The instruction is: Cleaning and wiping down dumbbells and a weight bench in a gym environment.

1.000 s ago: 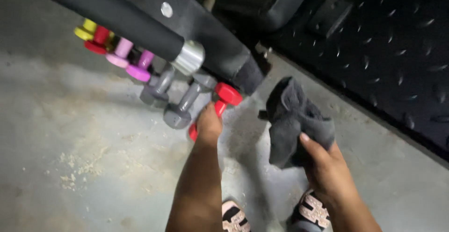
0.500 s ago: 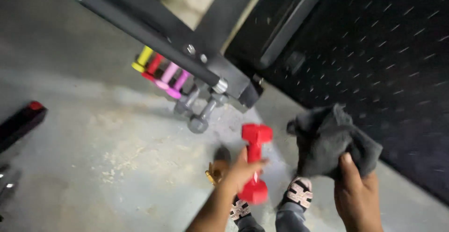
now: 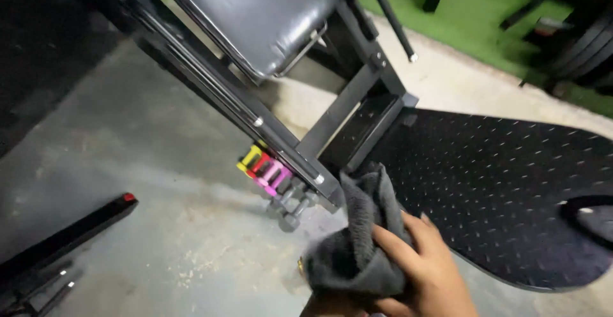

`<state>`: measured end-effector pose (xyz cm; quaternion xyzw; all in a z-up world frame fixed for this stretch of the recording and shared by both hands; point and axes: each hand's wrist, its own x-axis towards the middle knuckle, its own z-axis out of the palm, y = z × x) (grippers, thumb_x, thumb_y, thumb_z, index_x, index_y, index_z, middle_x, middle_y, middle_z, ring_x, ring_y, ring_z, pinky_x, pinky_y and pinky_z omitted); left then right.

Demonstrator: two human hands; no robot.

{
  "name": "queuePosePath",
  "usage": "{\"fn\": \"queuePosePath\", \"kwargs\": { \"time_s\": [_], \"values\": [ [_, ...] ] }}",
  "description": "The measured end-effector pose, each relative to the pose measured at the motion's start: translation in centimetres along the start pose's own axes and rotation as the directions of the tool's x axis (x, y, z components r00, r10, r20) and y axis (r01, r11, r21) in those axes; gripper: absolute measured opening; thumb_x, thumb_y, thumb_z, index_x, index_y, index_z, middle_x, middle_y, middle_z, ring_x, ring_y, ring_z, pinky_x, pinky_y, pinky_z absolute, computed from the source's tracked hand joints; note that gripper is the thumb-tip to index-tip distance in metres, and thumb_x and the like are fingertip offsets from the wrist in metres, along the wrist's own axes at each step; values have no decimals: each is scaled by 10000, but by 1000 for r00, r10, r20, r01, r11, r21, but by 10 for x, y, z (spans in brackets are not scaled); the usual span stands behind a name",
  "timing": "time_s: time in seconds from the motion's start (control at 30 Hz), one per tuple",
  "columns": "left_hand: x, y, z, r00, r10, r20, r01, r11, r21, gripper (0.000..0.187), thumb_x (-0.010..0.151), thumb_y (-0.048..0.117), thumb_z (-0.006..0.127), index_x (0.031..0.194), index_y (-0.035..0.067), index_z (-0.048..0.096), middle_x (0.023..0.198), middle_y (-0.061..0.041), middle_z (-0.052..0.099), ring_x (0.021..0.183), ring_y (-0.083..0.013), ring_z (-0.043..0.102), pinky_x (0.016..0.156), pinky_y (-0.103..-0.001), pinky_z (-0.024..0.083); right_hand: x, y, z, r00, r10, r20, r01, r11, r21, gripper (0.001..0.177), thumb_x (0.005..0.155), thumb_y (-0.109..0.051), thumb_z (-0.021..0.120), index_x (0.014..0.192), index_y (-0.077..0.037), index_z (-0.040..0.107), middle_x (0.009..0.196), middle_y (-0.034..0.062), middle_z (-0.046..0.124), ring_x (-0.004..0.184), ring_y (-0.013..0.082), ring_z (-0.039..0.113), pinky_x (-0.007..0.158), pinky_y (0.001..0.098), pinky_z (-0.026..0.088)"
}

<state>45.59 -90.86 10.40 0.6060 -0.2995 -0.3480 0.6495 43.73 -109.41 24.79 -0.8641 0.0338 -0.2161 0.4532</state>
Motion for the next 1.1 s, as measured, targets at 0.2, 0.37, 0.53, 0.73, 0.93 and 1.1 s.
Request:
{"fn": "queuePosePath", "kwargs": {
  "time_s": [0.2,0.37,0.53,0.73,0.93,1.1],
  "values": [
    [-15,9,-22,968,252,-23,-238,939,250,528,782,107,863,1259,84,640,1229,-82,701,1146,-179,638,971,-333,519,60,-175,-3,780,424,461,68,674,-736,539,620,-278,801,1136,-196,671,1196,98,596,1191,379,517,987,478,460],
    [-15,106,-53,913,408,-1,-368,825,429,502,786,112,871,1241,75,663,1260,-104,693,1182,-196,624,986,-336,509,82,-191,-10,817,148,557,-26,975,-221,419,686,-190,705,1088,-74,693,968,97,734,915,227,723,866,328,584],
    [-51,213,-81,995,-60,-74,71,984,166,396,692,116,782,1087,91,770,1014,-56,816,950,-144,733,848,-302,579,75,-151,-16,914,-14,406,-182,880,439,550,743,-174,780,1238,26,646,1145,59,682,1084,185,615,970,332,509],
    [-57,222,-101,974,207,-91,-188,965,184,471,743,142,765,1207,90,707,1160,-84,771,1089,-160,707,928,-310,553,60,-239,-13,846,-143,514,-43,942,333,778,661,-230,836,1350,-19,543,1297,91,616,1215,215,598,1058,352,464],
    [-45,201,-103,907,414,-80,-372,874,313,450,881,229,767,1292,74,667,1288,-139,706,1199,-243,654,1000,-373,525,57,-280,17,861,-235,452,343,923,-174,627,645,-210,864,1204,-33,641,1209,174,666,1225,365,586,1025,397,469],
    [-54,197,-99,942,305,-142,-167,790,590,505,800,232,846,1243,76,662,1224,-154,682,1129,-274,624,901,-409,516,81,-271,33,919,-91,385,179,963,-199,518,689,-156,827,1165,-26,668,1067,123,712,1007,239,712,885,345,552]
  ]
}}
